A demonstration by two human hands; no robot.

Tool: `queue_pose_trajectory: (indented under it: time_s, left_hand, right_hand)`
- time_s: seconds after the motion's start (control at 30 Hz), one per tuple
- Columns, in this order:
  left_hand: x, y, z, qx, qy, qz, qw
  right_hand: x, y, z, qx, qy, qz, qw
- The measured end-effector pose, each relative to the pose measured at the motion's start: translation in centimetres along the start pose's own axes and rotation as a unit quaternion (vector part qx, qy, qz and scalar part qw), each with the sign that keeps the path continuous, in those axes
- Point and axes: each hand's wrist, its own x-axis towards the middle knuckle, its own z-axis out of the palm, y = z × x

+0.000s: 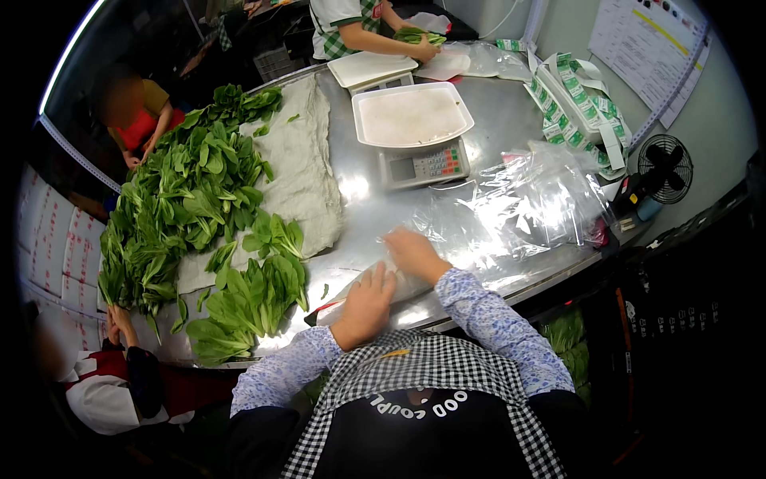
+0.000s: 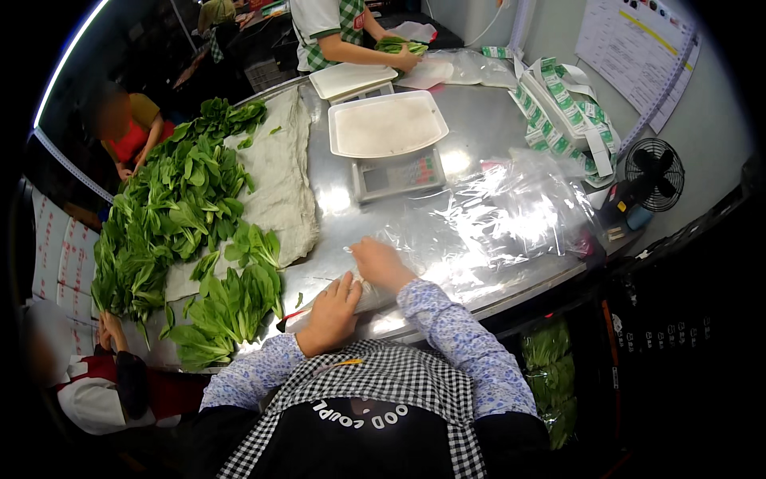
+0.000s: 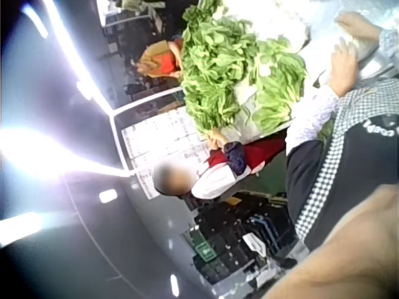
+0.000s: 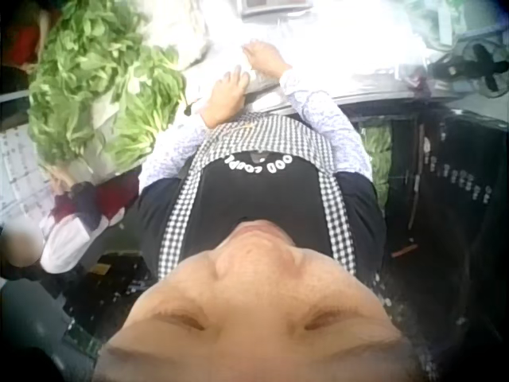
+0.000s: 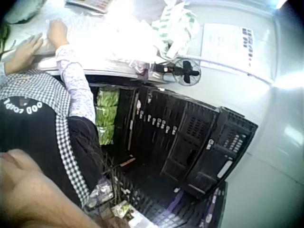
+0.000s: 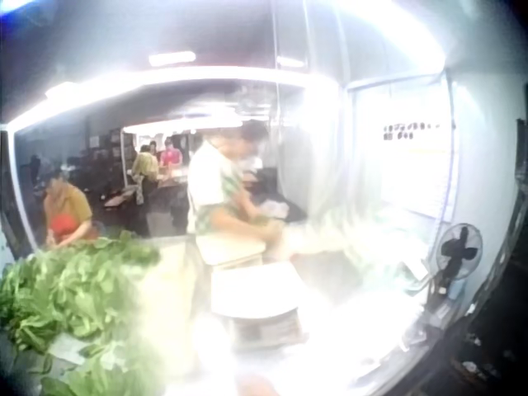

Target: The person sorts bunches of green leafy vegetables by hand on a metal table, weighs them on a scale, and places them into plastic bags.

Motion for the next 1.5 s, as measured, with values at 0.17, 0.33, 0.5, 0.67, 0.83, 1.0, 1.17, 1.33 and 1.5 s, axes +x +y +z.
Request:
queue_pose_trajectory:
  time_s: [0.17, 0.33, 0.5, 0.67, 0.83, 1.0, 1.17, 1.33, 1.5]
  left_hand:
    - [0.7, -1.4, -0.2, -0.034, 0.059, -0.101, 0.993]
    - [-0.5, -0.6, -1.0, 0.03, 0.03, -0.001, 0.999]
    - [1.5, -4.0, -0.5, 0.051, 0.056, -0.063, 0.995]
    - [1.5, -2.2, -0.6, 0.022, 0.059, -0.025, 0.998]
    - [3.2, -3.0, 1.2, -0.076, 0.176, -0.048, 0.98]
    - [3.0, -1.0, 0.9, -0.347, 0.181, -0.206, 0.897]
    - [3.0, -5.2, -2.6, -0.764, 0.139, -0.307, 0.55]
    - [3.4, -5.5, -5.4, -0.881, -0.023, -0.3, 0.364]
    - [5.1, -4.5, -6.3, -0.907, 0.026, -0.281, 0.314]
  right_hand:
    - [1.0, -1.0, -1.5, -0.023, 0.057, -0.022, 0.998]
    - [2.0, 1.1, -2.4, -0.095, 0.049, 0.01, 0.994]
    - [1.1, -2.1, -1.6, 0.067, 0.124, -0.094, 0.986]
    - [3.3, -1.6, -2.5, -0.03, 0.128, -0.133, 0.982]
    - [5.0, -5.2, -2.5, -0.059, 0.016, -0.209, 0.976]
    - [5.9, -7.0, -3.5, -0.167, -0.012, -0.286, 0.943]
    - [0.1, -9.2, -6.7, -0.02, 0.23, -0.282, 0.931]
    - [-1.1, -2.8, -4.7, 0.171, 0.139, -0.046, 0.974]
    - [0.0, -2.7, -5.5, -0.015, 0.253, -0.224, 0.941]
